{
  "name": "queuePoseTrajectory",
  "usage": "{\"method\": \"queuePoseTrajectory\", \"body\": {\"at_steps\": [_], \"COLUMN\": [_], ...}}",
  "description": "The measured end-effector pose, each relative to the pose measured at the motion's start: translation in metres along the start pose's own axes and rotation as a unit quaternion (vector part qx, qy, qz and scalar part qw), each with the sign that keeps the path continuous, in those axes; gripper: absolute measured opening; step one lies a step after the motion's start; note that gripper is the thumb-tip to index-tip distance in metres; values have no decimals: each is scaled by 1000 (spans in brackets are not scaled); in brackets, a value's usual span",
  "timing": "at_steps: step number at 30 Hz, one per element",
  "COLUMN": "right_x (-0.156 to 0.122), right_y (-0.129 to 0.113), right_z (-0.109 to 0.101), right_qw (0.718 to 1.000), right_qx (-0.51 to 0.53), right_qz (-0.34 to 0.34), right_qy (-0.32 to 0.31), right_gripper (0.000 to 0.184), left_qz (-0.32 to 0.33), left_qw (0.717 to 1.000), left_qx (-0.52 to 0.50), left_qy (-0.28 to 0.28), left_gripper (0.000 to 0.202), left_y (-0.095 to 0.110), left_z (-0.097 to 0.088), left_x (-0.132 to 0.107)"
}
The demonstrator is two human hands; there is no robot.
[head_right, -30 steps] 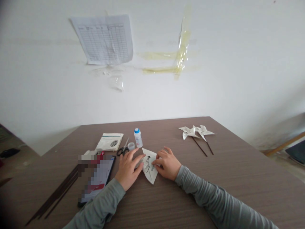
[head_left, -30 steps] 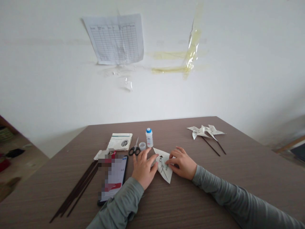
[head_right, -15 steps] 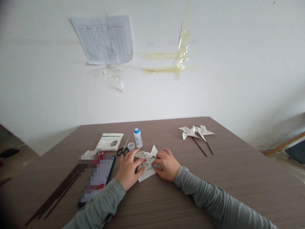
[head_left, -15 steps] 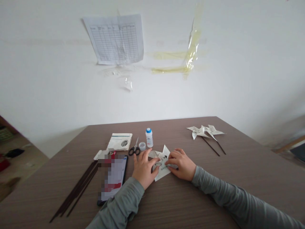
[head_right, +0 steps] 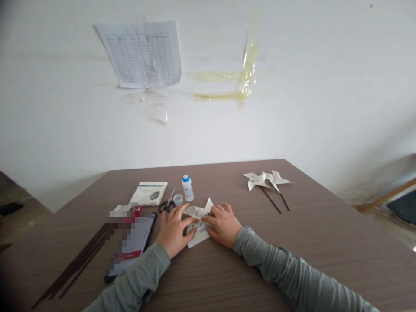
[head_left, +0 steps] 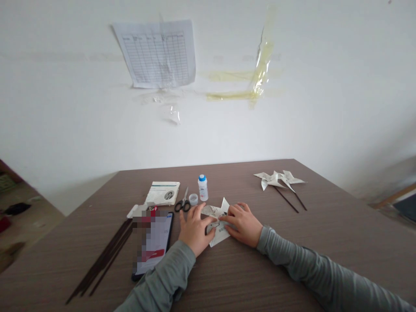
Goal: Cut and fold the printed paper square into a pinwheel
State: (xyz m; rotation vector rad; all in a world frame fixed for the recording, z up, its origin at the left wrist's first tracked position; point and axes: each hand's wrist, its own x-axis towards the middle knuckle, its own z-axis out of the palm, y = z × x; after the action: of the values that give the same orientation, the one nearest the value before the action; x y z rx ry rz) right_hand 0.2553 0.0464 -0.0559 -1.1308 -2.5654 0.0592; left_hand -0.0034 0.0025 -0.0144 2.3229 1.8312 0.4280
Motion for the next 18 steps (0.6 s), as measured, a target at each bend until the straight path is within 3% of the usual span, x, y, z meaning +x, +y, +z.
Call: {"method": "queuePoseTrajectory", "body": {"at_steps": [18], "right_x": [-6], "right_y": [7], "right_z": [2], "right_qw": [999], "right_qx": [26], "right_qz": [20], "right_qy": [18], "right_gripper": [36], "left_qz": [-51], "left_qw": [999], "left_qx": [-8], "left_qy": [-18], "left_gripper": [47], "left_y": [-4], "left_z": [-1], "left_x": [0]}}
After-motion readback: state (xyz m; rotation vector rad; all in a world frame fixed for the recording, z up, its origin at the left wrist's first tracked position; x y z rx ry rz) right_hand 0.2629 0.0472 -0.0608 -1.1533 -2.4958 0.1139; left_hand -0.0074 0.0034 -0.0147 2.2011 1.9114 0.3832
